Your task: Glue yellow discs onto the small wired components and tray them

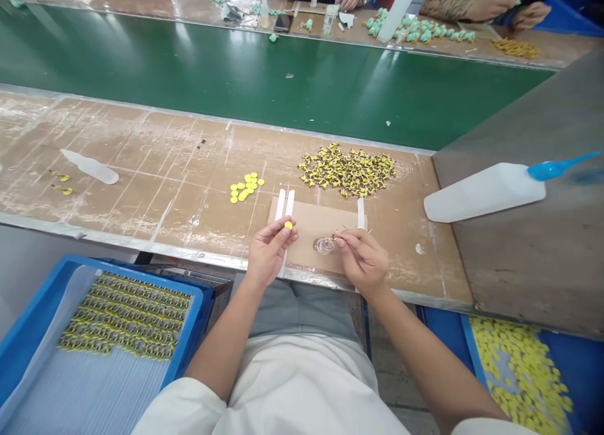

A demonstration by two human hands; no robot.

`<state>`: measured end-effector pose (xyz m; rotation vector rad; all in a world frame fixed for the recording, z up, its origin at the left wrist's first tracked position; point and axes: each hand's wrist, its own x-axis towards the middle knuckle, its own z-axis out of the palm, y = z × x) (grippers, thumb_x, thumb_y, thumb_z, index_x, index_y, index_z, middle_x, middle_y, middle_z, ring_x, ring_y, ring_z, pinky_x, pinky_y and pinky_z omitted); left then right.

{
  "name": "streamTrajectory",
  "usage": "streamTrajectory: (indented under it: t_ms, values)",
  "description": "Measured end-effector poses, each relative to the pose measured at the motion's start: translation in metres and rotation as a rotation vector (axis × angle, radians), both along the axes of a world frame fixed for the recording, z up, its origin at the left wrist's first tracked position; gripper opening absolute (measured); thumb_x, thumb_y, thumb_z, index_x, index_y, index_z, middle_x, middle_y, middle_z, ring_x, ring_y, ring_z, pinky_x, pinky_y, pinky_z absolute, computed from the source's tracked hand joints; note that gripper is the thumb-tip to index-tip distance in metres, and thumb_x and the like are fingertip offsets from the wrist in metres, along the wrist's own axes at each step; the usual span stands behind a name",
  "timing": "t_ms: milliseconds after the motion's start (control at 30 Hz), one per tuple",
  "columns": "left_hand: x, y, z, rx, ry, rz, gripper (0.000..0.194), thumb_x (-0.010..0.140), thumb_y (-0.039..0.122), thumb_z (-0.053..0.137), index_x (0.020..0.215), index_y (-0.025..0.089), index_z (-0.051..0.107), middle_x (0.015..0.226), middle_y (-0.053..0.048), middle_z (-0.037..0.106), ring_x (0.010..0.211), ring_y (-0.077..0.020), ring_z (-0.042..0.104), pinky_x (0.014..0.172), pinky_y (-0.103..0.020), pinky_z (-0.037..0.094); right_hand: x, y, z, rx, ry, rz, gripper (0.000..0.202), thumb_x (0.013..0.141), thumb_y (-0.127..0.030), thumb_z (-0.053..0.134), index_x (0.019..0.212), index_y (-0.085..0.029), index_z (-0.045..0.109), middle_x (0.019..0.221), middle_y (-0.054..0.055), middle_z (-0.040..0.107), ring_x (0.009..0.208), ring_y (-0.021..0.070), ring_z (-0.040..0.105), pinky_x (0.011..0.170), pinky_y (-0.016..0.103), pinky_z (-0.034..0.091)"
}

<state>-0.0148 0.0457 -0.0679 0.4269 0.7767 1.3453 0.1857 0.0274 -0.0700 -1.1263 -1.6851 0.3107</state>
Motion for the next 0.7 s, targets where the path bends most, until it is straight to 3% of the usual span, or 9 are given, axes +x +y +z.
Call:
streamTrajectory:
  t_ms: [700]
  values:
    - [-0.0006,-0.0006,-0.0018,-0.001,0.036,-0.01,0.032,0.071,0.025,0.083,0.101,0.018,0.076,0.102,-0.008,0.074,0.083,-0.0121,0.069,0.082,-0.025,0.056,0.0021,0.0002,0.0015,-0.013,-0.022,0.023,0.018,0.086,-0.019,0.064,0.101,-0.024,0.074,0.086,0.008,0.071,0.078,0.0211,0.068,0.069,0.036,0.057]
